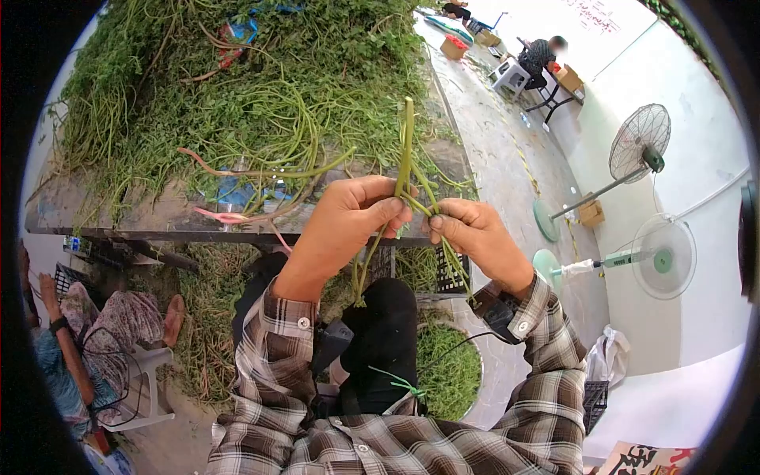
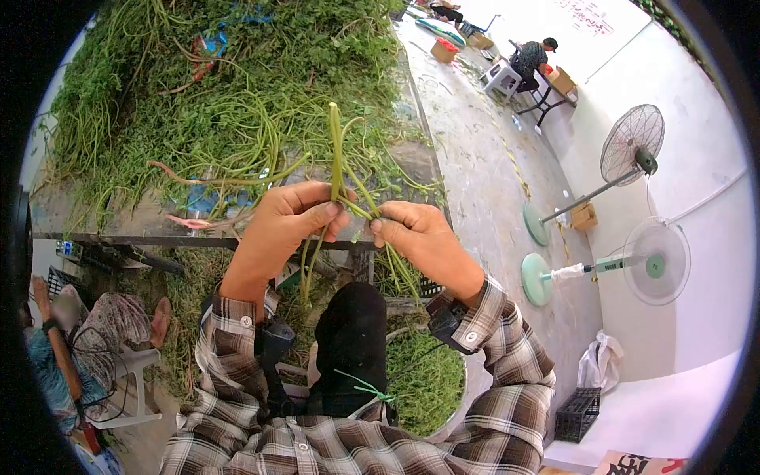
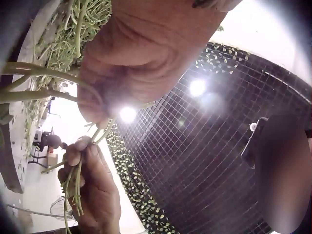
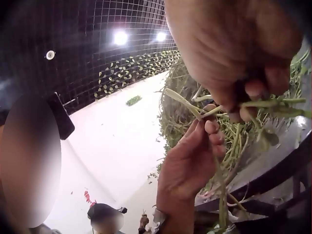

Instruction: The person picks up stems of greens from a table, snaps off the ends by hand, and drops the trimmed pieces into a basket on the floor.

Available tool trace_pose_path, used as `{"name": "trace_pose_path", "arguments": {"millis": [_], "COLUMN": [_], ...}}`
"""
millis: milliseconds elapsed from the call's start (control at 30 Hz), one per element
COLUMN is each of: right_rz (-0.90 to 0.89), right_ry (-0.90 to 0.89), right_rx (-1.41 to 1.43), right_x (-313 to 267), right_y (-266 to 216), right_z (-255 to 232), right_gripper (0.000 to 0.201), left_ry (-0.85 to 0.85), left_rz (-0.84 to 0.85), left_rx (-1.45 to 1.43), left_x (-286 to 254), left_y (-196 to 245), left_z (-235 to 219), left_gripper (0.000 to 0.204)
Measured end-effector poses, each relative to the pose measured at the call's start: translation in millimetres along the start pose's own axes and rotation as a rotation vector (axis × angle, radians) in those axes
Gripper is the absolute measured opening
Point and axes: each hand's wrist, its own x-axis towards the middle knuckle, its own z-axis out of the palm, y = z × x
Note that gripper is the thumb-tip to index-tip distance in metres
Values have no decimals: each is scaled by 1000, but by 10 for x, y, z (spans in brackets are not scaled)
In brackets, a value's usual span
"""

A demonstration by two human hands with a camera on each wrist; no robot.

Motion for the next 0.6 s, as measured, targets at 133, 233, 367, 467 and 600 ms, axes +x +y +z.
{"name": "trace_pose_path", "arguments": {"millis": [133, 233, 367, 467, 600], "right_rz": [-111, -108, -343, -385, 47], "right_ry": [21, 79, 215, 424, 478], "right_rx": [-104, -156, -377, -524, -342], "right_x": [-18, -28, 28, 123, 43], "right_y": [23, 1, -13, 151, 151], "right_z": [2, 11, -5, -243, -704], "right_gripper": [20, 18, 16, 14, 17], "left_ry": [-5, -7, 34, 75, 225], "left_rz": [-9, 18, 34, 39, 92], "left_rx": [3, 9, 88, 170, -51], "left_x": [7, 11, 24, 8, -58], "left_y": [-2, 5, -31, -9, 130], "left_z": [12, 21, 22, -36, -162], "left_gripper": [25, 23, 19, 18, 19]}}
